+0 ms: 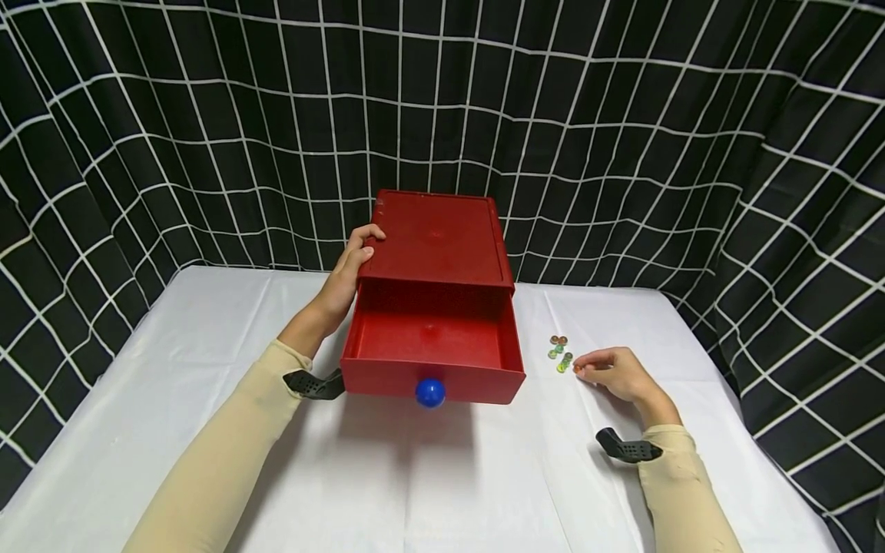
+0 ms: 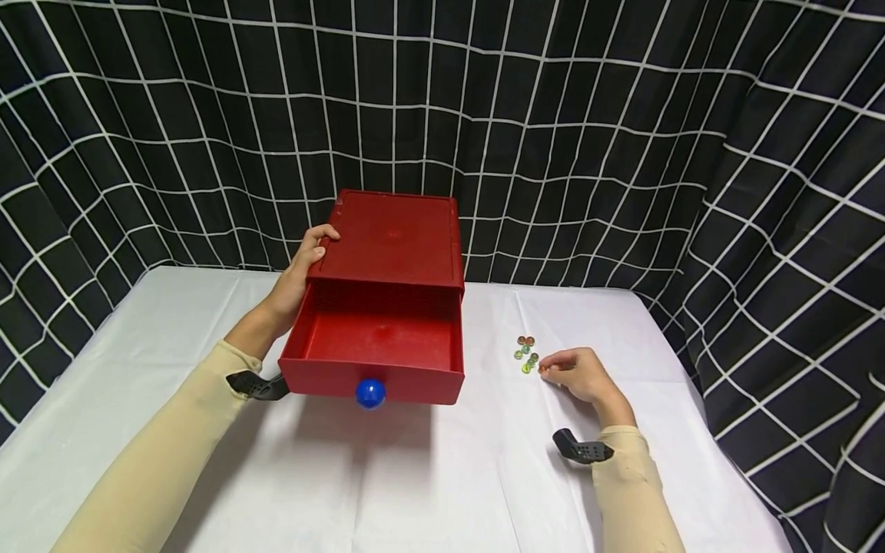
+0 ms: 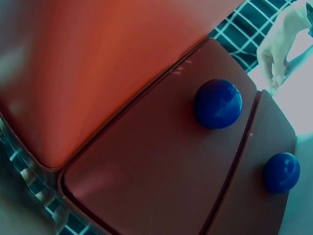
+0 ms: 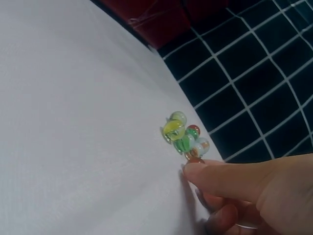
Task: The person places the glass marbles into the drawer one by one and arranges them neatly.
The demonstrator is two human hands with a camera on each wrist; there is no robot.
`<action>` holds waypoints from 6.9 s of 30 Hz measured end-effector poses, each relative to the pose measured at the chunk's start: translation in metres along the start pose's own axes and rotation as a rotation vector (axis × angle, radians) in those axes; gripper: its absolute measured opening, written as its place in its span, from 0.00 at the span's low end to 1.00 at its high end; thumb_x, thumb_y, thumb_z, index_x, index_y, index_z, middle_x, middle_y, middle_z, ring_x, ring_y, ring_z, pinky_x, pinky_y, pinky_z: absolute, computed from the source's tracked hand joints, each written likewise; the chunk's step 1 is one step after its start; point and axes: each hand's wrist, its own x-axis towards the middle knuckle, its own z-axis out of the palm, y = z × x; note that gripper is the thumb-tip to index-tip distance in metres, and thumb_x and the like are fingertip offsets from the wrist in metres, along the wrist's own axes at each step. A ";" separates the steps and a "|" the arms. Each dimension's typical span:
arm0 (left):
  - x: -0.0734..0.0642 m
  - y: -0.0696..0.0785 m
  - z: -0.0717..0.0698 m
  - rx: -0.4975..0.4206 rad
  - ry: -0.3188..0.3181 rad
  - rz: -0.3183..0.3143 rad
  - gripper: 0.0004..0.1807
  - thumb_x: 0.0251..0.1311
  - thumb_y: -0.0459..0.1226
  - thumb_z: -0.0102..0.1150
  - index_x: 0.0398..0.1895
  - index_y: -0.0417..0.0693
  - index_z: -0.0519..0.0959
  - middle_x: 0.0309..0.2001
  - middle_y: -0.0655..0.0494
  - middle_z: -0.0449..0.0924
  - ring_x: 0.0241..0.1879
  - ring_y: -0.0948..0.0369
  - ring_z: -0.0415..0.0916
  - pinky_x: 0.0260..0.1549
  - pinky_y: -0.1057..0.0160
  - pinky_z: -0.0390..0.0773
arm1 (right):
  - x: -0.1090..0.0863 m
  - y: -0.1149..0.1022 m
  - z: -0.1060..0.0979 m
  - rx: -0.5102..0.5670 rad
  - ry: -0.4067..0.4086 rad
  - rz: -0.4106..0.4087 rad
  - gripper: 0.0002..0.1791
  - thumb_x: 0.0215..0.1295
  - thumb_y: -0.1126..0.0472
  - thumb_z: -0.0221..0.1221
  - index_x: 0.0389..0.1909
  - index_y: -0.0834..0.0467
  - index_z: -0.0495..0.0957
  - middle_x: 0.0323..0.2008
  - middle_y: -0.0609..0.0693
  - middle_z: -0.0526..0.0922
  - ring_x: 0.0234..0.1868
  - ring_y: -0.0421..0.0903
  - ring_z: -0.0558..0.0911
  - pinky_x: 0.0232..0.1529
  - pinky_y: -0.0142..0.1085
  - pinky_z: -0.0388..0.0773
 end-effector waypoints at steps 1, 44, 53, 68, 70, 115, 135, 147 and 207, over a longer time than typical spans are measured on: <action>0.000 0.000 0.000 0.004 -0.002 0.004 0.14 0.71 0.42 0.28 0.56 0.65 0.61 0.59 0.56 0.62 0.56 0.58 0.64 0.53 0.58 0.66 | 0.001 0.000 0.001 -0.002 0.005 0.005 0.16 0.62 0.67 0.66 0.48 0.74 0.82 0.40 0.62 0.88 0.30 0.28 0.74 0.31 0.24 0.72; -0.002 0.000 -0.003 0.028 -0.020 0.002 0.14 0.72 0.43 0.28 0.56 0.66 0.60 0.59 0.56 0.61 0.56 0.58 0.65 0.54 0.57 0.66 | -0.011 -0.049 -0.017 -0.014 0.104 -0.180 0.15 0.67 0.63 0.63 0.48 0.70 0.82 0.33 0.46 0.86 0.24 0.33 0.74 0.23 0.30 0.70; -0.002 0.000 -0.003 0.027 -0.018 0.000 0.14 0.72 0.43 0.27 0.56 0.67 0.60 0.59 0.57 0.62 0.57 0.58 0.65 0.53 0.56 0.66 | -0.010 -0.061 -0.013 -0.030 0.094 -0.246 0.12 0.67 0.65 0.63 0.46 0.69 0.84 0.37 0.63 0.87 0.20 0.33 0.68 0.21 0.31 0.66; -0.001 0.000 -0.003 0.033 -0.021 0.000 0.14 0.72 0.43 0.27 0.56 0.67 0.59 0.60 0.54 0.61 0.57 0.57 0.65 0.54 0.56 0.66 | -0.014 -0.082 -0.007 -0.049 0.088 -0.277 0.11 0.67 0.64 0.63 0.44 0.67 0.86 0.42 0.64 0.88 0.19 0.32 0.66 0.21 0.30 0.65; -0.001 0.000 -0.003 0.035 -0.021 -0.001 0.14 0.72 0.43 0.27 0.56 0.67 0.59 0.61 0.54 0.61 0.57 0.57 0.65 0.54 0.56 0.66 | -0.015 -0.085 -0.007 -0.047 0.086 -0.277 0.11 0.67 0.64 0.63 0.44 0.67 0.86 0.42 0.65 0.88 0.19 0.32 0.66 0.21 0.30 0.65; 0.000 -0.001 -0.002 0.024 -0.015 0.013 0.15 0.71 0.42 0.28 0.56 0.65 0.60 0.58 0.57 0.62 0.56 0.59 0.64 0.53 0.58 0.65 | -0.037 -0.139 0.008 -0.085 0.114 -0.344 0.08 0.66 0.63 0.65 0.43 0.60 0.87 0.33 0.54 0.86 0.27 0.35 0.78 0.29 0.30 0.74; -0.002 0.002 -0.001 0.028 -0.012 0.001 0.17 0.73 0.42 0.27 0.60 0.57 0.58 0.61 0.53 0.62 0.56 0.57 0.65 0.53 0.57 0.66 | -0.055 -0.167 0.017 0.032 0.241 -0.471 0.07 0.62 0.67 0.67 0.40 0.57 0.87 0.32 0.43 0.84 0.27 0.37 0.80 0.30 0.29 0.75; 0.000 0.002 -0.002 0.026 -0.013 0.015 0.15 0.72 0.42 0.27 0.58 0.61 0.60 0.60 0.54 0.62 0.56 0.58 0.64 0.53 0.58 0.65 | -0.065 -0.181 0.019 0.242 0.262 -0.613 0.10 0.59 0.77 0.63 0.40 0.66 0.85 0.34 0.38 0.84 0.30 0.37 0.78 0.37 0.25 0.76; 0.000 0.002 -0.004 0.028 -0.010 -0.015 0.15 0.72 0.41 0.29 0.57 0.66 0.61 0.60 0.55 0.63 0.57 0.58 0.65 0.56 0.56 0.64 | -0.059 -0.165 -0.002 0.210 0.395 -0.584 0.11 0.61 0.76 0.62 0.45 0.69 0.83 0.31 0.37 0.80 0.26 0.34 0.76 0.33 0.25 0.71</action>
